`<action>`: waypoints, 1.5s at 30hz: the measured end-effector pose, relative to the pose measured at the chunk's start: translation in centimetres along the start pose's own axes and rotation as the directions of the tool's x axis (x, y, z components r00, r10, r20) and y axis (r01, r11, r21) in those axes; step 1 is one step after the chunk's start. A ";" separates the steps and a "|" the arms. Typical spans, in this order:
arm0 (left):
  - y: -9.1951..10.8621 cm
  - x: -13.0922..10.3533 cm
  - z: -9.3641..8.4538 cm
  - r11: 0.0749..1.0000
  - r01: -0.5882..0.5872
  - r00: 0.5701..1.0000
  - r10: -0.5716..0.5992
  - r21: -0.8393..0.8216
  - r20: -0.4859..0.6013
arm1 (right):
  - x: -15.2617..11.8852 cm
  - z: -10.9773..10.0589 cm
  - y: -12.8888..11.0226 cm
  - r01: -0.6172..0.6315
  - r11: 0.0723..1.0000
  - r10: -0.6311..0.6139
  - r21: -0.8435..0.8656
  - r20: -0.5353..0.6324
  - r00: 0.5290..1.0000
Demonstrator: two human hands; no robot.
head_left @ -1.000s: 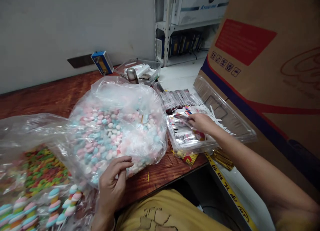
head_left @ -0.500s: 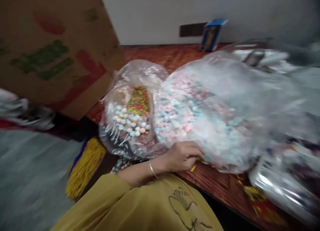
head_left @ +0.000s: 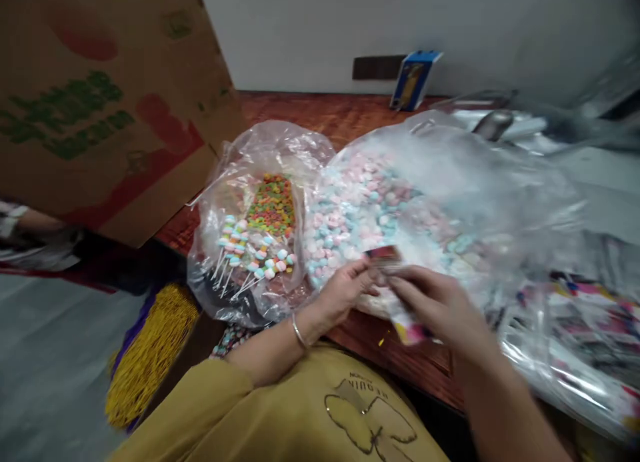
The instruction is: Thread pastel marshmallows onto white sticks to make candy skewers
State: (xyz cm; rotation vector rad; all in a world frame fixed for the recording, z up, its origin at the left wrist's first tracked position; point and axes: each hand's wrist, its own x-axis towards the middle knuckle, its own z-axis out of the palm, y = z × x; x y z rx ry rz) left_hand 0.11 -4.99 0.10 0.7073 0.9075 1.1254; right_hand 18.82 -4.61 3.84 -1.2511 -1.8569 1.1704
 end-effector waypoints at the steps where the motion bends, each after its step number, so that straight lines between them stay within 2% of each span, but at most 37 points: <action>1: 0.3 0.4 -0.4 0.999 -0.007 0.999 0.005 -0.043 -0.050 | 2.0 1.6 0.2 -0.021 0.998 0.018 0.064 0.041 0.999; 3: 0.9 1.1 -1.2 0.997 -0.043 0.987 0.034 -0.060 -0.154 | 5.4 3.7 0.9 -0.064 0.984 0.045 0.169 0.112 0.993; 6: 1.7 1.9 -2.4 0.998 -0.049 0.967 0.037 -0.042 -0.254 | 7.6 4.4 1.7 -0.096 0.967 0.080 0.237 0.078 0.994; 11: 2.6 2.4 -3.1 0.988 -0.009 0.951 -0.040 -0.156 -0.307 | 7.3 3.1 3.1 -0.156 0.949 0.185 0.275 -0.083 0.979; 14: 2.7 2.4 -3.5 0.986 0.040 0.952 -0.088 -0.164 -0.294 | 7.4 3.0 4.0 -0.125 0.979 0.165 0.161 -0.264 0.950; 16: 2.7 2.5 -3.8 0.986 0.066 0.950 -0.110 -0.154 -0.293 | 7.6 3.0 4.3 -0.106 0.986 0.144 0.132 -0.333 0.932; 20: 2.4 3.2 -3.6 0.987 0.089 0.951 -0.124 -0.135 -0.285 | 7.9 2.4 4.1 -0.046 0.961 0.159 0.274 -0.407 0.899; 23: 2.5 4.2 -2.3 0.999 -0.002 0.968 -0.010 -0.047 -0.253 | 7.7 1.6 3.9 0.038 0.922 0.173 0.386 -0.496 0.851; 25: 2.8 4.5 -1.0 0.981 -0.136 0.958 0.166 0.139 -0.234 | 7.3 1.4 3.7 0.078 0.881 0.203 0.467 -0.521 0.829; 27: 3.4 4.6 0.0 0.881 -0.273 0.906 0.370 0.387 -0.204 | 6.8 1.8 3.4 0.101 0.829 0.243 0.550 -0.518 0.820; 29: 3.9 4.6 0.7 0.765 -0.325 0.865 0.478 0.556 -0.151 | 6.1 2.8 2.9 0.104 0.790 0.268 0.604 -0.493 0.828; 30: 4.2 4.6 0.9 0.744 -0.322 0.877 0.468 0.586 -0.112 | 5.7 3.4 2.7 0.097 0.785 0.265 0.611 -0.474 0.840; 32: 4.8 4.7 0.9 0.764 -0.291 0.932 0.362 0.576 -0.009 | 5.0 4.2 2.3 0.075 0.805 0.232 0.589 -0.428 0.873; 34: 5.5 4.9 0.6 0.746 -0.284 0.955 0.275 0.603 0.109 | 4.4 4.3 1.9 0.076 0.847 0.181 0.526 -0.420 0.889; 35: 6.0 5.0 0.3 0.688 -0.303 0.951 0.264 0.660 0.162 | 4.2 3.9 1.7 0.089 0.875 0.149 0.476 -0.440 0.886; 36: 6.5 5.0 0.1 0.583 -0.332 0.941 0.261 0.742 0.216 | 4.0 3.4 1.4 0.107 0.907 0.107 0.407 -0.470 0.876; 38: 7.4 5.0 -0.2 0.310 -0.402 0.911 0.229 0.862 0.343 | 3.6 2.0 0.8 0.134 0.969 -0.011 0.209 -0.503 0.864; 40: 8.0 4.8 -0.2 0.118 -0.485 0.869 0.170 0.866 0.464 | 3.4 0.8 0.0 0.161 0.987 -0.142 0.008 -0.433 0.890; 42: 8.1 4.2 0.0 0.073 -0.549 0.827 0.186 0.832 0.530 | 3.4 0.2 -0.4 0.178 0.979 -0.202 -0.099 -0.367 0.908; 44: 7.8 3.4 0.1 0.109 -0.557 0.787 0.388 0.824 0.480 | 3.4 0.1 -0.3 0.147 0.986 -0.169 -0.084 -0.438 0.883; 45: 7.5 2.8 0.1 0.152 -0.547 0.747 0.533 0.824 0.398 | 3.4 0.2 -0.1 0.124 0.992 -0.121 -0.028 -0.516 0.848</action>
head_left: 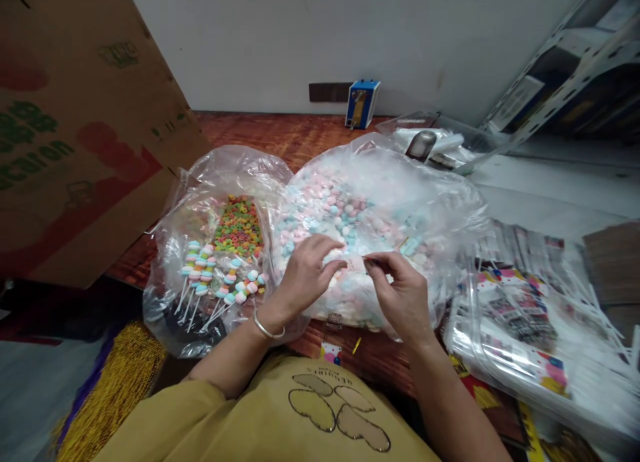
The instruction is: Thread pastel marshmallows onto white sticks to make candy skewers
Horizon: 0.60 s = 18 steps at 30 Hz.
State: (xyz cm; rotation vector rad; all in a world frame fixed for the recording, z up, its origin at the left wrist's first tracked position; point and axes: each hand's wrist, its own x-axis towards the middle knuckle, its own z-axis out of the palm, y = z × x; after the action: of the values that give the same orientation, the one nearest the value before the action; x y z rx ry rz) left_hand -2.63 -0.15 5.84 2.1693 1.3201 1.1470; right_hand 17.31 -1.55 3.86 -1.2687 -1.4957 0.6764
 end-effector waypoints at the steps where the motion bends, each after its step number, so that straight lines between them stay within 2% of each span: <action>1: 0.3 -0.7 0.1 0.998 0.047 0.982 -0.056 -0.053 -0.181 | -0.1 0.1 0.3 -0.053 0.996 0.059 0.067 -0.092 0.994; 2: 0.6 -1.5 0.3 0.986 0.097 0.940 -0.135 -0.135 -0.312 | -0.2 0.3 0.7 -0.093 0.983 0.120 0.158 -0.167 0.979; 3: 0.9 -2.3 0.5 0.953 0.155 0.903 -0.244 -0.260 -0.353 | -0.3 0.5 1.0 -0.120 0.960 0.176 0.254 -0.211 0.962; 4: 1.2 -3.0 0.9 0.869 0.263 0.885 -0.390 -0.418 -0.254 | -0.4 0.7 1.2 -0.138 0.930 0.223 0.339 -0.226 0.948; 5: 1.6 -3.6 1.3 0.727 0.403 0.866 -0.499 -0.556 -0.024 | -0.6 1.0 1.3 -0.155 0.903 0.258 0.400 -0.216 0.942; 6: 1.9 -4.1 1.9 0.567 0.520 0.822 -0.534 -0.638 0.195 | -0.8 1.3 1.3 -0.174 0.883 0.280 0.436 -0.192 0.941; 7: 2.3 -4.4 2.4 0.421 0.587 0.774 -0.543 -0.692 0.326 | -1.1 1.7 1.1 -0.193 0.872 0.291 0.450 -0.158 0.944; 8: 2.6 -4.6 2.9 0.300 0.608 0.742 -0.543 -0.735 0.392 | -1.4 2.0 0.8 -0.206 0.869 0.290 0.451 -0.124 0.949; 10: 3.0 -4.4 3.7 0.158 0.547 0.722 -0.585 -0.822 0.369 | -2.1 2.7 0.0 -0.213 0.880 0.267 0.425 -0.072 0.961; 12: 2.8 -4.0 4.1 0.126 0.449 0.708 -0.654 -0.885 0.266 | -2.8 3.3 -0.7 -0.193 0.902 0.231 0.387 -0.056 0.971; 14: 2.2 -3.7 4.2 0.147 0.386 0.687 -0.705 -0.911 0.178 | -3.4 3.6 -1.0 -0.184 0.917 0.213 0.355 -0.045 0.976; 18: 0.4 -3.7 4.3 0.209 0.359 0.652 -0.754 -0.910 0.084 | -3.9 4.1 -0.6 -0.260 0.893 0.264 0.366 0.039 0.964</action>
State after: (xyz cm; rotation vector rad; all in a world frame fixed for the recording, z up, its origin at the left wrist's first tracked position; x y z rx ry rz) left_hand 0.07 -3.03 1.81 0.5516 1.0792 1.4612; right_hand 12.94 -4.67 1.76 -1.1841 -1.1259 1.0725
